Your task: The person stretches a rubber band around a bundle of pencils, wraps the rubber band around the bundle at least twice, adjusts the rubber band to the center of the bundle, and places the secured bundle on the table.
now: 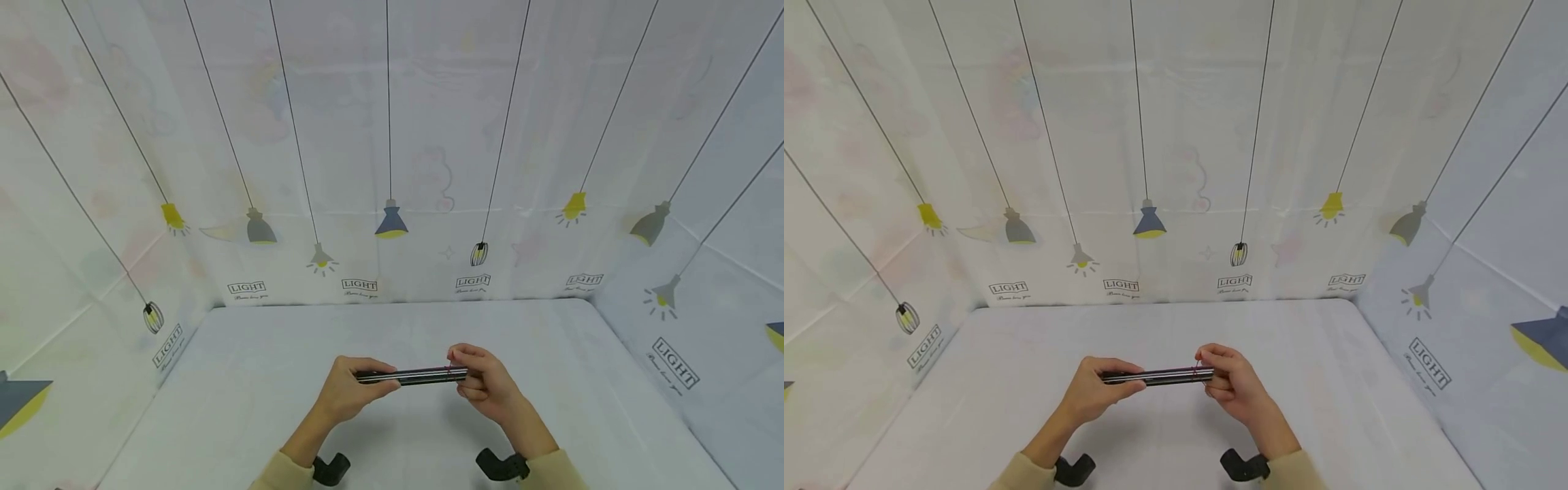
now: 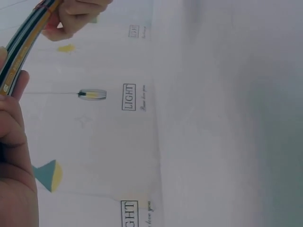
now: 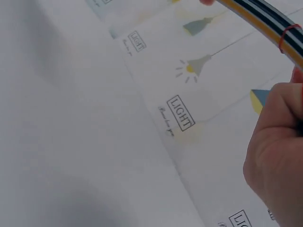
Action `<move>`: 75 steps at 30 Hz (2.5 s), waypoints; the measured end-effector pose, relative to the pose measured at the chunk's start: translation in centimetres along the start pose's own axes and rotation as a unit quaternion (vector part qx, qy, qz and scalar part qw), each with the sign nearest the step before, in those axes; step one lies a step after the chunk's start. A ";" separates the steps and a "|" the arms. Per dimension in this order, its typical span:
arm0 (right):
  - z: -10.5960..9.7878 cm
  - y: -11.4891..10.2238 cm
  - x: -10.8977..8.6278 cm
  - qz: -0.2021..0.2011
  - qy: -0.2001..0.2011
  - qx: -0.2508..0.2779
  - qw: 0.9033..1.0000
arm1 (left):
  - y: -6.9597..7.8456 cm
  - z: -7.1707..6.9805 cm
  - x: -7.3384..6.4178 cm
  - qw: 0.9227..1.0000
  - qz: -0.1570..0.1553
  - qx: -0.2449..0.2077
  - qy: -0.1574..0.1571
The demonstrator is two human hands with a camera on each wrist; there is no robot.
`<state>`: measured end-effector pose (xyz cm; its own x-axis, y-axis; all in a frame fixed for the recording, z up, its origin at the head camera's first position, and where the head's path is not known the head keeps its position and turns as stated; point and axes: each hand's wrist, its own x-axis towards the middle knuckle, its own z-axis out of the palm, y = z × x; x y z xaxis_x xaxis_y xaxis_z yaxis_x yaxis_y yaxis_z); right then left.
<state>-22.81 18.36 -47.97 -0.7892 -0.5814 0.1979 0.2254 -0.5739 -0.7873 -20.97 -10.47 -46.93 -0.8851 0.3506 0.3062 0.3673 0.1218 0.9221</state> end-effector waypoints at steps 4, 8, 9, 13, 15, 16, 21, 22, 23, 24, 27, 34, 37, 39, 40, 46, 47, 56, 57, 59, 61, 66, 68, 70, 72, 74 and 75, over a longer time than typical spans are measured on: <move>0.1 1.6 0.4 0.017 -0.076 0.106 0.991 | 0.0 0.1 0.0 1.000 0.013 -0.020 0.002; 1.0 3.3 0.7 0.033 -0.091 0.167 0.981 | 0.2 0.3 0.1 0.999 0.029 -0.033 0.015; 1.2 3.6 0.7 0.036 -0.090 0.179 0.979 | 0.3 0.4 0.1 0.999 0.030 -0.035 0.018; 2.1 4.2 0.5 0.036 -0.061 0.190 0.979 | 0.2 0.5 0.2 0.998 0.024 -0.030 0.050; 2.5 4.1 0.3 0.031 -0.020 0.176 0.984 | 0.1 0.5 0.1 0.997 0.018 -0.020 0.072; 2.6 4.0 0.1 0.024 0.005 0.164 0.986 | 0.0 0.5 0.1 0.996 0.014 -0.014 0.082; 3.5 4.1 -0.5 -0.056 0.104 0.022 0.993 | -0.4 0.5 0.2 0.995 0.002 0.012 0.101; 3.6 4.2 -0.6 -0.077 0.114 -0.024 0.990 | -0.5 0.4 0.3 0.995 0.002 0.016 0.102; 3.8 4.3 -0.7 -0.097 0.124 -0.068 0.985 | -0.5 0.4 0.3 0.994 0.002 0.020 0.104; 4.0 4.3 -0.8 -0.117 0.133 -0.114 0.978 | -0.4 0.3 0.4 0.994 0.002 0.022 0.106; 4.6 4.3 -1.1 -0.164 0.150 -0.245 0.944 | -0.3 0.1 0.4 0.994 -0.003 0.017 0.112; 5.0 3.5 -1.0 -0.284 0.117 -0.428 0.850 | 0.1 -0.3 0.5 0.995 -0.012 0.001 0.102; 4.8 2.9 -0.9 -0.335 0.102 -0.517 0.781 | 0.2 -0.3 0.5 0.995 -0.011 0.005 0.103; 4.9 2.3 -0.9 -0.356 0.101 -0.563 0.739 | 0.2 -0.3 0.5 0.995 -0.016 0.009 0.102; 4.9 1.9 -0.9 -0.360 0.102 -0.577 0.726 | 0.1 -0.3 0.4 0.995 -0.019 0.012 0.101; 5.4 0.0 -0.3 -0.361 0.106 -0.595 0.711 | 0.3 -0.3 0.4 0.997 -0.020 0.013 0.079; 5.3 -0.2 -0.1 -0.364 0.105 -0.596 0.708 | 0.4 -0.3 0.4 0.997 -0.018 0.012 0.073; 4.0 -0.6 0.6 -0.295 0.182 -0.574 0.742 | 1.0 -0.1 -0.1 0.999 -0.027 0.003 0.043; 4.0 -0.7 0.6 -0.275 0.193 -0.567 0.752 | 1.0 0.0 -0.1 0.999 -0.028 0.005 0.041; 4.1 -1.0 0.6 -0.226 0.210 -0.539 0.784 | 1.0 0.0 -0.1 0.999 -0.026 0.011 0.037; 4.0 -1.4 0.5 -0.174 0.212 -0.493 0.826 | 1.0 0.0 0.0 0.999 -0.023 0.018 0.034; 2.6 -2.3 0.5 -0.065 0.117 -0.287 0.949 | 1.0 -0.2 0.1 0.999 -0.019 0.021 0.019; 1.7 -2.3 0.5 -0.027 0.058 -0.194 0.979 | 1.0 -0.3 0.1 1.000 -0.020 0.013 0.008; 0.8 -2.0 0.6 0.001 0.005 -0.111 0.994 | 1.0 -0.4 0.1 1.000 -0.024 0.000 -0.005; 0.3 -1.5 0.8 0.018 -0.044 -0.035 0.998 | 1.0 -0.4 0.0 0.999 -0.025 -0.018 -0.017; 0.1 -0.9 0.9 0.022 -0.075 0.027 0.997 | 1.0 -0.3 0.0 0.999 -0.019 -0.031 -0.024; 0.2 -0.5 1.0 0.021 -0.091 0.054 0.994 | 1.0 -0.3 0.0 0.999 -0.015 -0.037 -0.026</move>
<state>-23.59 18.00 -47.24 -0.6644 -0.6945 0.2761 0.3235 -0.6003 -0.7314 -20.65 -10.63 -45.94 -0.8783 0.3960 0.2679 0.3177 0.0647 0.9460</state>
